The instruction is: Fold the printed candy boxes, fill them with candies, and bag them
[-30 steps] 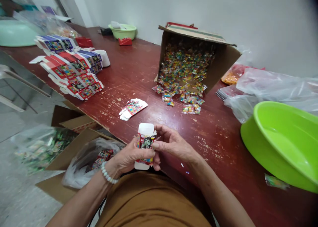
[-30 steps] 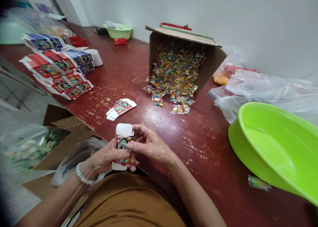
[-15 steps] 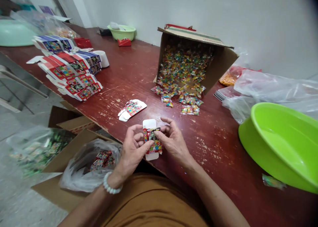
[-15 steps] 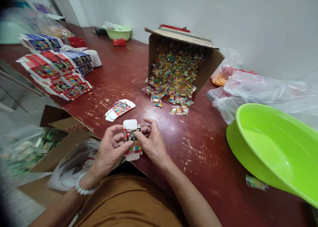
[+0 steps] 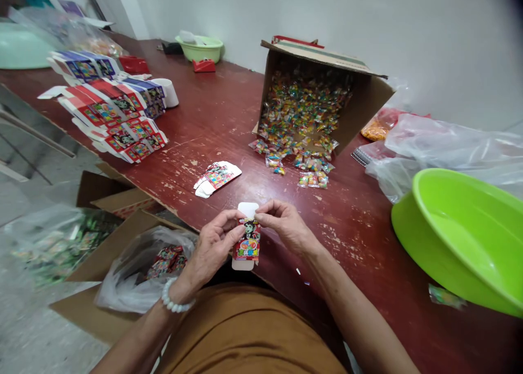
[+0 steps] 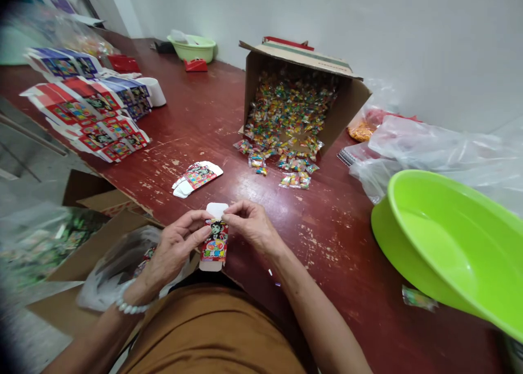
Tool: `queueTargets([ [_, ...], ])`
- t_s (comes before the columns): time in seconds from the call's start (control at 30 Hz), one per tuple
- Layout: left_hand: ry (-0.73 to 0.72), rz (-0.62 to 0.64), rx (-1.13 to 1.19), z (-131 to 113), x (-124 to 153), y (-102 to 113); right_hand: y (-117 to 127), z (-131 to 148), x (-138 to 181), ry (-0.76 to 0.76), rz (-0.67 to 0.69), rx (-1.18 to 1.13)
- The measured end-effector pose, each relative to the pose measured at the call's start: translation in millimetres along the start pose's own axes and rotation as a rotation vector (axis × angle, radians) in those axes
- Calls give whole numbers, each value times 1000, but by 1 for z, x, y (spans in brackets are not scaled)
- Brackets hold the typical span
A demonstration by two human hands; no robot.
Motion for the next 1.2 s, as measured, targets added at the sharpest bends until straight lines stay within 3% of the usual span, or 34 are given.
queueTargets([
  [0.13, -2, 68, -29, 2, -1, -3, -2, 3, -2, -23, 123, 40],
  [0.23, -2, -4, 54, 4, -1, 0, -2, 7, 1, 89, 94, 184],
  [0.37, 149, -87, 260, 11, 2, -3, -3, 2, 6, 190, -5, 192],
  [0.5, 354, 54, 305, 22, 8, -16, -10, -5, 9, 184, 72, 204],
  [0.67, 401, -2, 332, 27, 6, -13, -16, 20, 14, 304, 149, 381],
  [0.9, 343, -59, 235, 22, 0, -13, -20, 18, 3, 105, 191, 263],
  [1.07, 324, -74, 168, 26, 0, -11, -21, 22, 0, 245, 225, 496],
  [1.2, 345, -55, 181, 29, 0, -10, -21, 16, -1, 125, 220, 389],
])
Point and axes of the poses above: each hand's wrist, its own x-axis away from the middle knuckle, its own y-axis out of the back of the hand, z = x × y, the point moved 6 cm from there along -x, towards the middle knuckle, and after that the axes turned 8 degrees about x, right-handed, at the moved point
